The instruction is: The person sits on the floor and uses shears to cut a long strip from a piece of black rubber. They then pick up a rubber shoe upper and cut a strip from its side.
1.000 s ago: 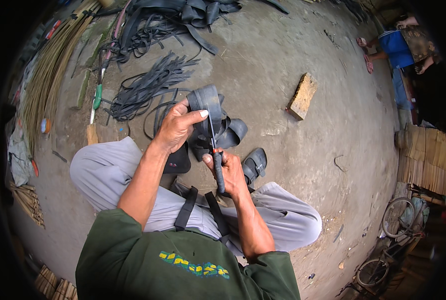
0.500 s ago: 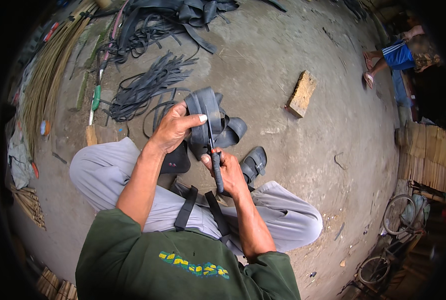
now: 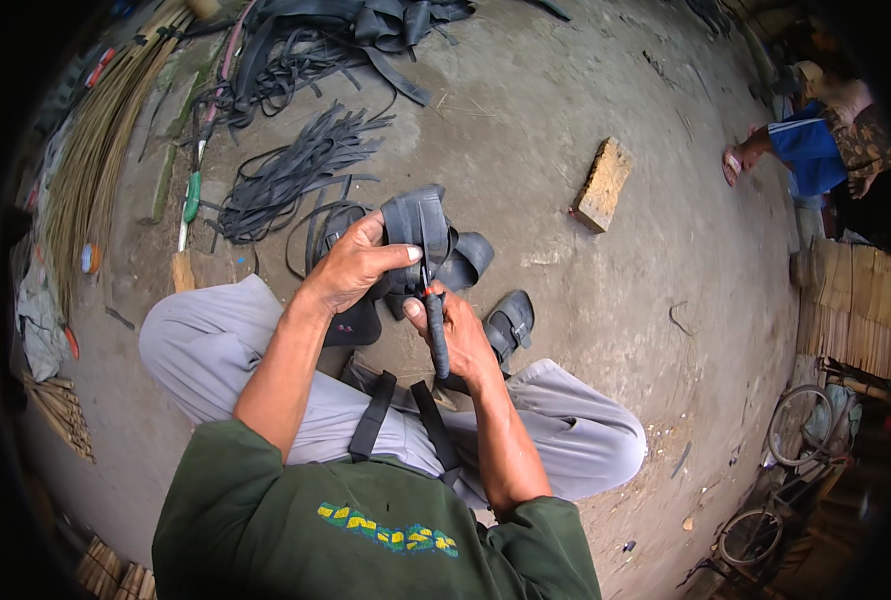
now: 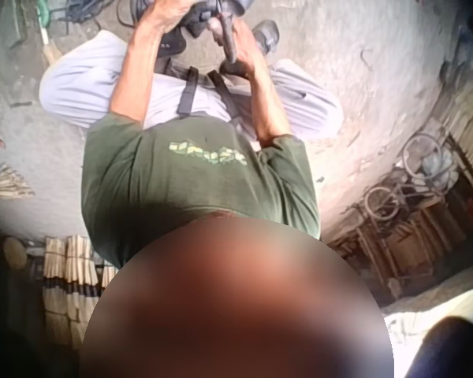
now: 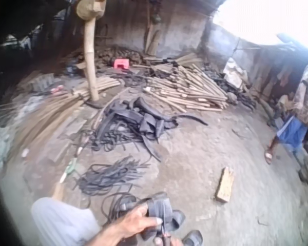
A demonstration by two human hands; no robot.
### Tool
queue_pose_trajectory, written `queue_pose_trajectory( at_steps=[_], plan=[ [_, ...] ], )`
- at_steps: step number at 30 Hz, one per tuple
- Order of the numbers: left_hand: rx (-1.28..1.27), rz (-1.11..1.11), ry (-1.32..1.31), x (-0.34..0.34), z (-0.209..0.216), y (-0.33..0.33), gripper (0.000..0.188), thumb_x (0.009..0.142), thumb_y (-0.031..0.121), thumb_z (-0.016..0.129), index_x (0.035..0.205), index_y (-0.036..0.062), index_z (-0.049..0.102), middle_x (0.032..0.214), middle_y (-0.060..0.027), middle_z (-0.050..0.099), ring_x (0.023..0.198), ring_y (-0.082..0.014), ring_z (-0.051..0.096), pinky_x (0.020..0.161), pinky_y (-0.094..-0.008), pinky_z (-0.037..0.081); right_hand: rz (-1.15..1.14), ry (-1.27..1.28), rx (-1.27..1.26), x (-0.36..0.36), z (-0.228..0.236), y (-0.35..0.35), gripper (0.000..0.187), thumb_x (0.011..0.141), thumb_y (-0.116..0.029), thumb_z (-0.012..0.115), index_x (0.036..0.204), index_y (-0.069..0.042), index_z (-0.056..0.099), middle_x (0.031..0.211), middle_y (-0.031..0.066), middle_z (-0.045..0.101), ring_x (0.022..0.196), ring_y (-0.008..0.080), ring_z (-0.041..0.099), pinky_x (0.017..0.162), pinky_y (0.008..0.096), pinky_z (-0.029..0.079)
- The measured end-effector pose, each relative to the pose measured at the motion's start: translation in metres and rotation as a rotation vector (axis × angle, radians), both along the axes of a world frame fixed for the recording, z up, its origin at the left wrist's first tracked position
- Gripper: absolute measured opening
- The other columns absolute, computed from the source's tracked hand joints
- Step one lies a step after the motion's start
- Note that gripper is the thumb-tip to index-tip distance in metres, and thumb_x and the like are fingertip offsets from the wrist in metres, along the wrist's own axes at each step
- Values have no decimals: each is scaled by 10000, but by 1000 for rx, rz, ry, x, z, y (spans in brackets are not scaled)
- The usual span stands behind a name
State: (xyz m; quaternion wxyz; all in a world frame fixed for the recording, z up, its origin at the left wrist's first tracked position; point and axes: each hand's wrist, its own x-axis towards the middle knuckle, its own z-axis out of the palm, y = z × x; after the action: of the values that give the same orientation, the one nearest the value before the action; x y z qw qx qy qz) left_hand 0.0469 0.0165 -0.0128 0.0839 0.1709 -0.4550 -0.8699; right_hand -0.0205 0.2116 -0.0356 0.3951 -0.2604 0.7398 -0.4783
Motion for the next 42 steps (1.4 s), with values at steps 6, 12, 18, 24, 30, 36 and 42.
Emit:
queue_pose_trajectory(
  at_steps=[6,12,18,24,30,36,42],
  plan=[
    [79,83,-13,-3,-2,-9,480,934,36,687,1393,-39,569,1204,-82,712,1105,-148,681,1002,-318,532,-21,-72,89,7,3,6,539,959,-573,707,783,-81,576,610,-52,464,550,68,434,508,266,349],
    [12,-1,-11,0,-2,1,334,936,16,673,1268,3,642,1089,-35,719,937,-97,697,866,-286,578,-53,38,-105,1,-6,-2,531,961,-558,711,771,-81,575,565,-57,441,512,75,427,487,272,346],
    [55,73,25,-5,-2,-8,351,940,11,669,1287,2,623,1099,-38,717,942,-104,700,878,-291,580,-43,-79,3,11,-5,8,513,973,-548,701,785,-93,560,589,-72,439,521,44,407,474,258,305],
    [42,6,16,-1,-3,0,414,934,-6,647,1344,-27,590,1126,-65,719,978,-124,709,898,-298,586,-12,25,-33,3,-6,1,561,972,-595,667,812,-68,561,600,-32,467,557,82,456,512,287,365],
    [21,38,12,-4,-2,-3,386,941,13,661,1320,-20,601,1112,-64,719,964,-129,709,895,-302,589,-14,-37,41,2,6,6,583,973,-581,671,778,-56,507,602,-13,465,587,101,439,541,329,372],
    [27,24,29,-1,0,-3,393,950,27,669,1335,-10,603,1120,-55,716,986,-113,698,893,-294,579,-4,1,-27,5,-1,2,546,961,-589,687,817,-76,569,604,-41,482,538,76,455,504,274,364],
    [15,41,12,-2,2,-3,405,949,22,660,1347,-16,594,1121,-51,717,962,-109,705,888,-293,583,-24,-45,-32,3,-4,6,518,969,-556,699,797,-91,550,598,-60,452,528,59,419,488,268,328]
  ],
)
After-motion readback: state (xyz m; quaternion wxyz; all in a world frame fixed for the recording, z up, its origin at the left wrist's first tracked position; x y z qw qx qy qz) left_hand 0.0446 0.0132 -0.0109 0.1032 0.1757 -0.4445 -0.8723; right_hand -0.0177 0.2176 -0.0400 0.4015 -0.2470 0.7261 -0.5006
